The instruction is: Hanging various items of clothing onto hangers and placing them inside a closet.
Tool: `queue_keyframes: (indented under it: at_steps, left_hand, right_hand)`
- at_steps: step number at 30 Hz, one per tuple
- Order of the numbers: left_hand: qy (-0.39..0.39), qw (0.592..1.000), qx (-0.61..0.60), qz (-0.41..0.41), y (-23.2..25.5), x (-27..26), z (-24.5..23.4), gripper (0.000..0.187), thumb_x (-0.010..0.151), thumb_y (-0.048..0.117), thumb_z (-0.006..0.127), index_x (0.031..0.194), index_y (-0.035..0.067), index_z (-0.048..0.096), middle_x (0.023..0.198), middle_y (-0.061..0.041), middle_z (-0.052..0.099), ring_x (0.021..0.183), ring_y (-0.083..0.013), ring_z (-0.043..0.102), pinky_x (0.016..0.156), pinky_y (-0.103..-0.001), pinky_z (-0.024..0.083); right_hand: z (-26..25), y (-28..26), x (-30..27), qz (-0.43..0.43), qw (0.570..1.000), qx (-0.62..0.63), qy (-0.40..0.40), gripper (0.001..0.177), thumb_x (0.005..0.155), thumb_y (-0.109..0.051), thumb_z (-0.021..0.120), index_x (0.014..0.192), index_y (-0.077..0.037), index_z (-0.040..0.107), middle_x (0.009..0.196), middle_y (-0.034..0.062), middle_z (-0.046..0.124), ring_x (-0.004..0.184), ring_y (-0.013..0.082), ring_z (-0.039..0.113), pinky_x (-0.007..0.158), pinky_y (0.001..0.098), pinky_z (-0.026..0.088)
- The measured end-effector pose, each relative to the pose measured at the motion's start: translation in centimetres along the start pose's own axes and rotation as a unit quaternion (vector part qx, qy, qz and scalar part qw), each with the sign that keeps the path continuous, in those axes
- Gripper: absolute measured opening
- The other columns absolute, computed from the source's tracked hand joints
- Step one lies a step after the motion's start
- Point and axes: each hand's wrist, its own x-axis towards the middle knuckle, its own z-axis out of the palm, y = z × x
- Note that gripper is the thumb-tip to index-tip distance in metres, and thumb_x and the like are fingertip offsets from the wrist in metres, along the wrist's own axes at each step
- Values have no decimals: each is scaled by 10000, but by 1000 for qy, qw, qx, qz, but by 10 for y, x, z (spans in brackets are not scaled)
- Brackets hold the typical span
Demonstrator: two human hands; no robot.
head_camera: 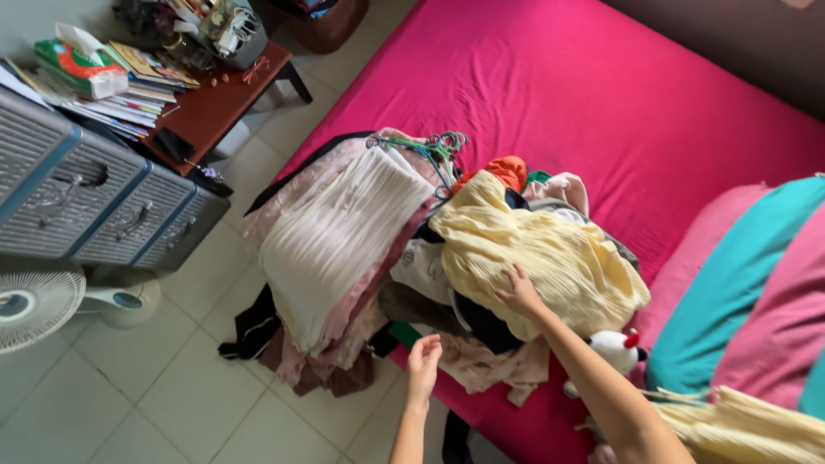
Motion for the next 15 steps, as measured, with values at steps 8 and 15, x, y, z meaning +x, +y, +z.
queue_keyframes:
  at_steps: [8,15]
  left_hand:
    - [35,996,20,-78,-4,14,-4,264,950,174,638,1183,59,686,1079,-20,693,1021,-118,647,919,-274,516]
    - [8,997,17,-68,-44,25,-1,257,957,168,667,1181,49,705,1068,-38,688,988,-130,633,903,-277,511]
  right_hand:
    - [11,-7,59,39,970,-209,-116,691,850,-503,725,1477,-344,480,1700,90,157,1551,360,145,1180,604,233]
    - [15,34,62,43,958,265,-100,466,935,-353,637,1295,-65,702,1309,84,712,1149,203,713,1023,384,525]
